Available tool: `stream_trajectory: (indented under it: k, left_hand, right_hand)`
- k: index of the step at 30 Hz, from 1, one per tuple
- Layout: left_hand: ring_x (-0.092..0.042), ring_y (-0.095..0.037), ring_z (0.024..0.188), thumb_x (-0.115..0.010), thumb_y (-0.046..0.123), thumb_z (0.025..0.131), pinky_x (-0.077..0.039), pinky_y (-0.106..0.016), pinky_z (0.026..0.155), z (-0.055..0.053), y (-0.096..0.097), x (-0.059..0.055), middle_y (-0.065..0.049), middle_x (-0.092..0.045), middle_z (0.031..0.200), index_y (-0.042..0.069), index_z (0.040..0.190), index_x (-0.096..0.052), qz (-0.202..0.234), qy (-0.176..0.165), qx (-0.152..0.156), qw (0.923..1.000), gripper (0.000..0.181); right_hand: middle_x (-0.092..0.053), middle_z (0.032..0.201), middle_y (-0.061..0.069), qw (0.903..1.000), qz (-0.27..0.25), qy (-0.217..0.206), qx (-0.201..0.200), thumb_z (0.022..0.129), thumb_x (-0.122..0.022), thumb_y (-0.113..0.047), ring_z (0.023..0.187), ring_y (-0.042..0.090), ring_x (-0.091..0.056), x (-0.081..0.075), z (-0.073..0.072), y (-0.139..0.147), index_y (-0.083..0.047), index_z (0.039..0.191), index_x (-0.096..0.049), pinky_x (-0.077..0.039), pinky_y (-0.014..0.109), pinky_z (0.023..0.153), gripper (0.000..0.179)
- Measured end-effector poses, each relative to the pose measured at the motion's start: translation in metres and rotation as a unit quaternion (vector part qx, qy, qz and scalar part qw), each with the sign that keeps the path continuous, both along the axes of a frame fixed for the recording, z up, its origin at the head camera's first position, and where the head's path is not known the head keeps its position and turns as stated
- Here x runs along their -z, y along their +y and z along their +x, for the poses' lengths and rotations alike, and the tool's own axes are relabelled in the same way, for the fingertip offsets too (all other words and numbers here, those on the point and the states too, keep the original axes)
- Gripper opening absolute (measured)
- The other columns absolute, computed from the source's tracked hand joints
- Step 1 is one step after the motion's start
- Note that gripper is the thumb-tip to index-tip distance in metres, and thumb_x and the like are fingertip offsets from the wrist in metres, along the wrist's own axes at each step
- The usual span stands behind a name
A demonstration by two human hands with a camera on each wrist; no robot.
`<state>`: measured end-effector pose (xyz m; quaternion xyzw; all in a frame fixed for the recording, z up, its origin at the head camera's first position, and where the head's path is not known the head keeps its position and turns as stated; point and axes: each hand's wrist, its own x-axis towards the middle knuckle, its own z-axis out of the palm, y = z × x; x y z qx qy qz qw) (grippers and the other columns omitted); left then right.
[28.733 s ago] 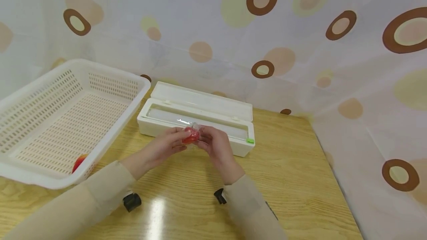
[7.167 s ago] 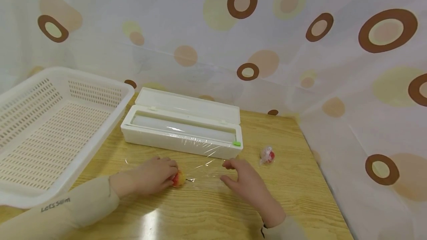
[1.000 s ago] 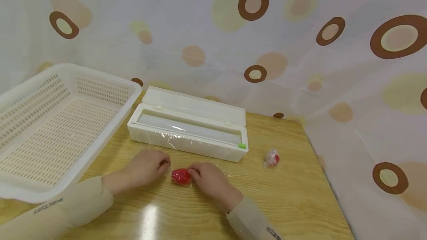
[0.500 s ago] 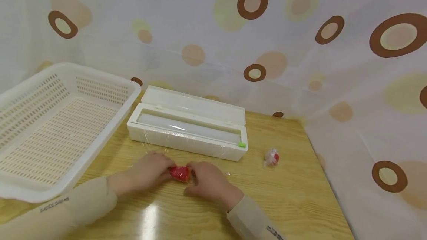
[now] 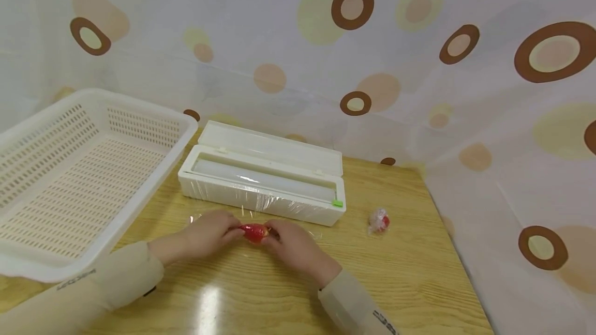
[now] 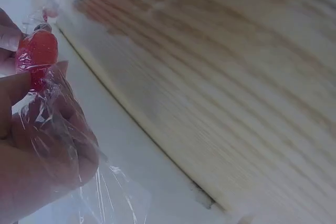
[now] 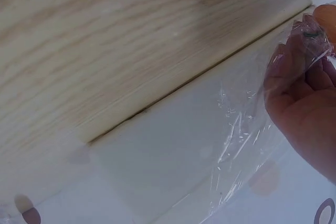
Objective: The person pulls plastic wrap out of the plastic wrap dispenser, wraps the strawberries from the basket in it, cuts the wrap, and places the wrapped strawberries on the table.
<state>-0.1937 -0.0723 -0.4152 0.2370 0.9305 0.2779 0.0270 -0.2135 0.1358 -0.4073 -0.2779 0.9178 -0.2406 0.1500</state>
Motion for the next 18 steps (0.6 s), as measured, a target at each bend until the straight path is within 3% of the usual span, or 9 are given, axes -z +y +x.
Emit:
stream_trajectory:
  k: [3,5,7,9,11,14,16,18]
  left_hand:
    - [-0.057,-0.015,0.067,-0.059,0.020,0.091,-0.046,-0.031,0.065,0.001,0.001,-0.003,-0.001,-0.064,0.073,0.006,0.090,-0.066,0.006,-0.014,-0.042,0.9990,0.016]
    - [-0.061,-0.017,0.071,-0.061,0.020,0.089,-0.049,-0.034,0.070,0.002,0.001,-0.004,-0.002,-0.066,0.077,0.005,0.100,-0.064,-0.001,-0.002,-0.068,0.9977,0.018]
    - [-0.064,-0.021,0.086,-0.062,0.020,0.087,-0.049,-0.038,0.081,0.004,0.001,-0.004,-0.005,-0.069,0.092,0.005,0.111,-0.060,-0.034,0.040,-0.076,0.9957,0.028]
    - [-0.061,-0.024,0.096,-0.064,0.020,0.084,-0.046,-0.040,0.087,0.005,0.001,-0.003,-0.006,-0.066,0.100,0.006,0.117,-0.057,-0.078,0.101,-0.062,0.9898,0.037]
    - [-0.055,-0.025,0.104,-0.065,0.019,0.080,-0.042,-0.041,0.091,0.006,0.002,-0.002,-0.007,-0.061,0.108,0.008,0.118,-0.056,-0.124,0.172,-0.038,0.9765,0.040]
    - [-0.052,-0.023,0.101,-0.066,0.016,0.076,-0.039,-0.037,0.087,0.005,0.005,0.004,-0.005,-0.057,0.105,0.011,0.111,-0.057,-0.173,0.278,-0.014,0.9448,0.036]
    - [-0.051,-0.021,0.097,-0.067,0.012,0.076,-0.038,-0.035,0.085,0.003,0.007,0.006,-0.003,-0.056,0.100,0.012,0.104,-0.059,-0.192,0.327,-0.018,0.9252,0.030]
    - [-0.051,-0.019,0.095,-0.067,0.010,0.077,-0.039,-0.032,0.082,0.001,0.009,0.007,-0.002,-0.056,0.097,0.013,0.101,-0.061,-0.207,0.354,-0.028,0.9118,0.026]
  right_hand:
    - [-0.064,0.094,-0.001,1.0000,0.003,-0.008,0.004,0.094,-0.055,-0.027,0.079,0.010,-0.053,-0.001,-0.002,-0.001,-0.009,0.113,-0.061,-0.046,0.029,0.073,0.027]
    - [-0.063,0.092,0.000,0.9999,0.006,-0.011,0.007,0.094,-0.053,-0.028,0.078,0.011,-0.051,-0.003,-0.002,-0.002,-0.009,0.113,-0.061,-0.045,0.031,0.073,0.028]
    - [-0.063,0.093,0.000,0.9998,0.006,-0.015,0.006,0.095,-0.051,-0.029,0.080,0.013,-0.051,-0.003,-0.005,-0.002,-0.010,0.114,-0.061,-0.045,0.033,0.076,0.028]
    - [-0.063,0.096,0.001,0.9994,-0.004,-0.033,0.001,0.096,-0.049,-0.029,0.085,0.014,-0.052,-0.005,-0.008,-0.002,-0.010,0.114,-0.062,-0.045,0.034,0.080,0.029]
    - [-0.063,0.100,0.002,0.9986,-0.014,-0.050,-0.007,0.097,-0.047,-0.030,0.090,0.015,-0.053,-0.006,-0.012,-0.001,-0.011,0.115,-0.062,-0.044,0.036,0.083,0.030]
    - [-0.062,0.100,0.004,0.9959,-0.030,-0.084,-0.012,0.098,-0.044,-0.027,0.091,0.016,-0.053,-0.011,-0.017,0.000,-0.008,0.112,-0.063,-0.045,0.035,0.082,0.030]
    - [-0.063,0.097,0.005,0.9941,-0.034,-0.102,-0.010,0.098,-0.044,-0.026,0.089,0.015,-0.054,-0.013,-0.019,0.001,-0.006,0.110,-0.063,-0.046,0.033,0.079,0.030]
    - [-0.064,0.094,0.008,0.9908,-0.045,-0.127,-0.005,0.098,-0.044,-0.023,0.086,0.014,-0.056,-0.016,-0.020,0.002,-0.002,0.107,-0.063,-0.047,0.031,0.076,0.030]
